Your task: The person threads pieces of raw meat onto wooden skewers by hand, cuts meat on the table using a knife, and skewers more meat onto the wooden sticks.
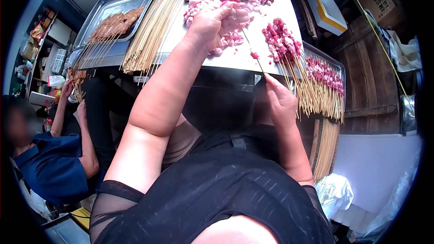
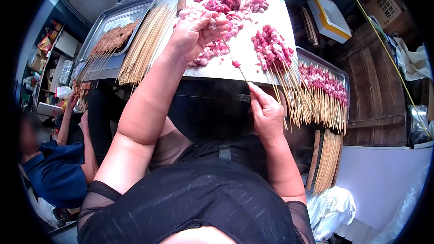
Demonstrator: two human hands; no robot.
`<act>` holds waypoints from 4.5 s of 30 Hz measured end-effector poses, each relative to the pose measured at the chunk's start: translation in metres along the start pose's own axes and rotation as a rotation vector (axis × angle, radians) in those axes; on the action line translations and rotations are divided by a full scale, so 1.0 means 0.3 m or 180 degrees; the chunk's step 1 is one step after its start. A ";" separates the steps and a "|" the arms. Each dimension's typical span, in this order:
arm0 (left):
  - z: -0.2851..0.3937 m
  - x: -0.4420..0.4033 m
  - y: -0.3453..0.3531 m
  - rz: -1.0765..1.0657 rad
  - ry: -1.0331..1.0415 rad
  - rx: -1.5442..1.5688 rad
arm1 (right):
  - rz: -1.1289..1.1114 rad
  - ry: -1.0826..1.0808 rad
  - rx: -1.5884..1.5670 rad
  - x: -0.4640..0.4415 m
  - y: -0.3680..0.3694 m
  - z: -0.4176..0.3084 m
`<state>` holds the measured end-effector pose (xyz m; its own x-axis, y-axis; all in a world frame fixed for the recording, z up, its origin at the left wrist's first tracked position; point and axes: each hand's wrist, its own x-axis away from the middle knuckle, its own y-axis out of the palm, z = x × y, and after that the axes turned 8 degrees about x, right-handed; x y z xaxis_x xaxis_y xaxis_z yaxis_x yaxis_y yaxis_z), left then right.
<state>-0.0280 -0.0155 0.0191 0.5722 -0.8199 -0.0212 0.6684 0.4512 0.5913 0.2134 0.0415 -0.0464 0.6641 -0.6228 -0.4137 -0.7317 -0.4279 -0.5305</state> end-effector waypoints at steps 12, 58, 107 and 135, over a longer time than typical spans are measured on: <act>-0.010 -0.004 -0.011 -0.0146 -0.0212 -0.0064 | -0.0026 0.0185 -0.0215 -0.007 0.014 0.002; -0.039 0.001 0.007 -0.0205 0.0392 -0.4238 | -0.0098 0.1513 -0.2554 -0.051 -0.002 0.003; -0.041 -0.011 -0.004 -0.0362 0.1146 -0.3376 | 0.0072 0.0989 -0.1642 -0.015 -0.008 0.018; 0.008 -0.051 -0.064 -0.0204 0.0497 0.0379 | -0.0479 0.1193 -0.1455 -0.006 0.003 -0.006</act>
<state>-0.0507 -0.0125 0.0100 0.6031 -0.7769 -0.1810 0.6501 0.3473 0.6758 0.2112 0.0410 -0.0448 0.7270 -0.6862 -0.0261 -0.6809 -0.7153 -0.1572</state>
